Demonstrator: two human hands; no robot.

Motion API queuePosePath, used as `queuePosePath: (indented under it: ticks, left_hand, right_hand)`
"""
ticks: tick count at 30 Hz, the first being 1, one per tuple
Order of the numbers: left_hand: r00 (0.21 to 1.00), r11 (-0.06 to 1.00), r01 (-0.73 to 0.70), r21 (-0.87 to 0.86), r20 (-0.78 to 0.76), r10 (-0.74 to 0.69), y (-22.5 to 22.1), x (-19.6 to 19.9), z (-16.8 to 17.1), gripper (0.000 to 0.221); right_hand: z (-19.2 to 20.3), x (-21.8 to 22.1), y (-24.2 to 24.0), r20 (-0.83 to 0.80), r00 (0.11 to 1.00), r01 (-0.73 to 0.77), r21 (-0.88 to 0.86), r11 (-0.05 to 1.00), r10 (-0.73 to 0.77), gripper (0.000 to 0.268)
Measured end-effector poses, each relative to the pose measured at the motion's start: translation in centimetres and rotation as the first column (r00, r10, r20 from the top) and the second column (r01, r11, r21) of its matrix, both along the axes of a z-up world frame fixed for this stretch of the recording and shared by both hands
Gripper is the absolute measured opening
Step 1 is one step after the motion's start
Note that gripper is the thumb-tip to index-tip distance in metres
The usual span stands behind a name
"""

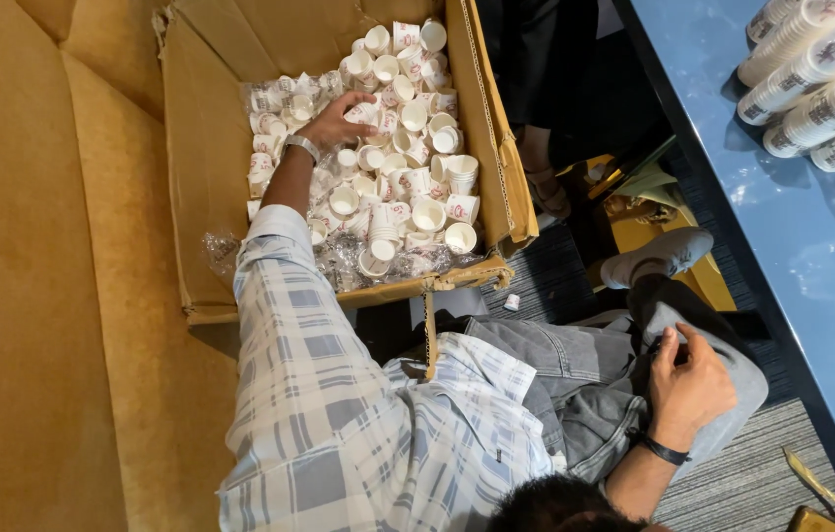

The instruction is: The recorder is stacking, counting, and packaging paper cups into plastic sleeves.

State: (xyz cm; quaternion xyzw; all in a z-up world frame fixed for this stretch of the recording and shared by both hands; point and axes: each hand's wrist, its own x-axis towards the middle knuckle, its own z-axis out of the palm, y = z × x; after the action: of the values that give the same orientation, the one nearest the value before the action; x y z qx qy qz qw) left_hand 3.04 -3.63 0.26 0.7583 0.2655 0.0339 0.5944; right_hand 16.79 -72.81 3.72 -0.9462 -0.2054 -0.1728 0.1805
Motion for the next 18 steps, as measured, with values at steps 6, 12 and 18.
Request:
queuePosePath:
  ticks: [6,12,18]
  left_hand:
    - [0.998,0.994,-0.055,-0.094,0.025,0.057,1.1,0.7,-3.1,0.072]
    - [0.982,0.888,-0.182,0.422,0.122,0.143,3.1,2.8,-7.3,0.053]
    - [0.943,0.964,-0.233,0.130,0.274,0.191,5.4,0.7,1.5,0.048]
  right_hand:
    - [-0.2,0.1,-0.1,-0.005,1.000,0.010,-0.024,1.000,-0.011,0.021]
    - [0.1,-0.2,0.0,0.023,1.000,0.009,-0.020,1.000,-0.009,0.019]
    - [0.9,-0.2,0.3,0.009,1.000,0.021,0.017,1.000,-0.021,0.020]
